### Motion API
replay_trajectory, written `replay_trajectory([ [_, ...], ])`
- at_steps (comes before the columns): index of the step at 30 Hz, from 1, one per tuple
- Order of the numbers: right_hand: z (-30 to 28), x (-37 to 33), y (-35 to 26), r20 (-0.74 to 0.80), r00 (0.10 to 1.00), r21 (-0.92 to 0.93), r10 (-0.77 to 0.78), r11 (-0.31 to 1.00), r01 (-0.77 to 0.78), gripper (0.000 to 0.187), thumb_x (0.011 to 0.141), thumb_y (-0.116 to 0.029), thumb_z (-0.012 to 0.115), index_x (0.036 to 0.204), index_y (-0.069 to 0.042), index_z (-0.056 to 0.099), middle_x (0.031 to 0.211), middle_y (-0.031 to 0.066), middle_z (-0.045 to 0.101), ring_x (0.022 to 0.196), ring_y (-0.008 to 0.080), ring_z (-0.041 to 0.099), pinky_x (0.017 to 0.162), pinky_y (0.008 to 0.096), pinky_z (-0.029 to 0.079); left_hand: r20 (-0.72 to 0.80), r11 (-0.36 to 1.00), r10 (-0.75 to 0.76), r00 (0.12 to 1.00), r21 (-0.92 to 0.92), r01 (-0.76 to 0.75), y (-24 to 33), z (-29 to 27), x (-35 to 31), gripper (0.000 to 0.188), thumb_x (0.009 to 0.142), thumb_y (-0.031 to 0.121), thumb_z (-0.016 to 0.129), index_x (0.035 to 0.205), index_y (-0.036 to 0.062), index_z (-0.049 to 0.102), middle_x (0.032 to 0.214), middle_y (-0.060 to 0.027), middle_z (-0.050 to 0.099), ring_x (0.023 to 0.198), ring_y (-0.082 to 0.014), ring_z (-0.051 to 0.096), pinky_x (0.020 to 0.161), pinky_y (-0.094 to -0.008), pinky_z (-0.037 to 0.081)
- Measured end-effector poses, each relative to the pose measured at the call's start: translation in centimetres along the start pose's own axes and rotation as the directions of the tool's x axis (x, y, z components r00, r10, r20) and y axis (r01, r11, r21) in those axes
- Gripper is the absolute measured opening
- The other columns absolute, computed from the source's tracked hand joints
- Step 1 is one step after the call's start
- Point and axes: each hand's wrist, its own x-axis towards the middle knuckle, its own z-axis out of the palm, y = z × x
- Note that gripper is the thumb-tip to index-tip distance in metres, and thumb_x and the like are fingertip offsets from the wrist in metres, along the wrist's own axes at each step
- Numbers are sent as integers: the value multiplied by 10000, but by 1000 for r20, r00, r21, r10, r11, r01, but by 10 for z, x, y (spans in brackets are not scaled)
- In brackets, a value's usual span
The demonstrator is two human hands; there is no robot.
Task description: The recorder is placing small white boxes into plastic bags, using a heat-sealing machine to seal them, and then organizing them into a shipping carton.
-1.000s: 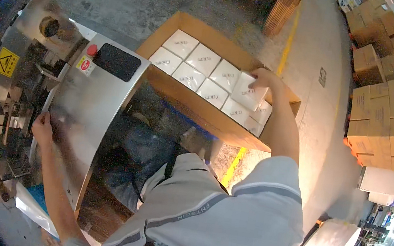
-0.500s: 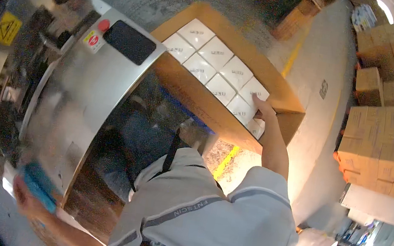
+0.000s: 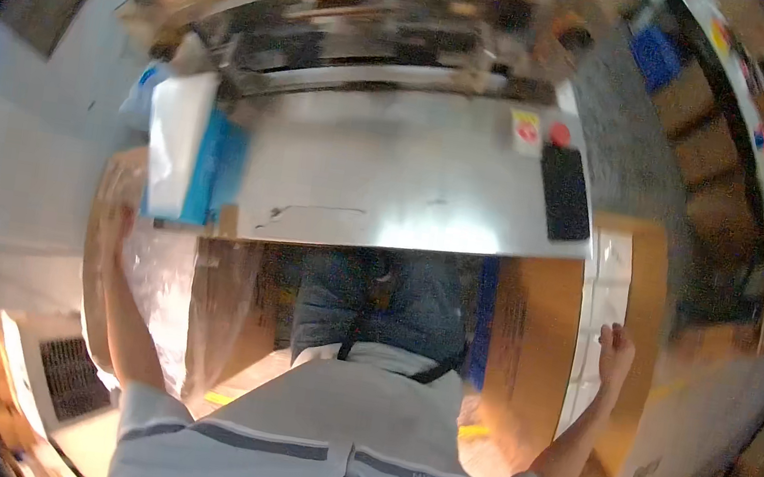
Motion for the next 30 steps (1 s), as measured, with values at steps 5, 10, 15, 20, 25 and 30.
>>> replay_trajectory([
  [5, 0, 29, -90, -11, 989, 72, -149, 986, 149, 367, 963, -148, 676, 1227, 105, 636, 1003, 122, 718, 936, 150, 654, 815, 291, 521, -17, 963, 193, 981, 194, -186, 163, 161, -1, 515, 909, 363, 728, 1204, -52, 650, 1056, -185, 717, 931, -286, 678, 850, -418, 527],
  [10, 28, 15, -165, 48, 965, 152, -259, 956, 250, 361, 981, -143, 661, 1247, 99, 636, 1070, 152, 715, 986, 181, 668, 867, 309, 533, -63, 937, 314, 947, 180, -298, 179, 174, 8, 452, 825, 315, 818, 1071, -36, 672, 988, -152, 737, 839, -210, 696, 740, -338, 544],
  [15, 10, 7, -194, 44, 984, 338, -170, 930, 146, 358, 982, -141, 660, 1256, 87, 629, 1085, 133, 707, 990, 167, 672, 846, 309, 552, -203, 837, 518, 831, 322, -443, 198, 168, -2, 200, 933, 170, 669, 1063, 20, 643, 956, -155, 736, 816, -323, 721, 730, -402, 547],
  [20, 20, 20, -242, -19, 947, 304, -321, 900, 311, 321, 952, -91, 679, 1245, 36, 645, 1120, 104, 705, 1013, 190, 678, 852, 298, 553, -170, 785, 617, 768, 208, -584, 268, 192, -63, 229, 984, 96, 548, 1209, 63, 577, 993, -168, 733, 872, -364, 717, 749, -462, 544],
  [25, 91, -15, -370, -27, 770, 314, -638, 725, 612, 567, 783, -59, 811, 1314, -29, 615, 1462, 112, 529, 1259, 210, 565, 1036, 357, 465, 172, 686, 714, 678, 18, -727, 309, 242, -169, 240, 916, 42, 595, 1149, 49, 654, 958, -170, 722, 830, -355, 716, 735, -416, 567],
  [30, 132, -54, -433, 7, 600, 397, -800, 553, 733, 815, 669, -175, 916, 1391, -75, 552, 1433, 109, 548, 1310, 252, 541, 1098, 379, 424, 494, 709, 690, 529, -315, -630, 339, 268, -259, 224, 910, 61, 636, 1127, 57, 688, 967, -180, 721, 846, -359, 712, 741, -412, 574],
])
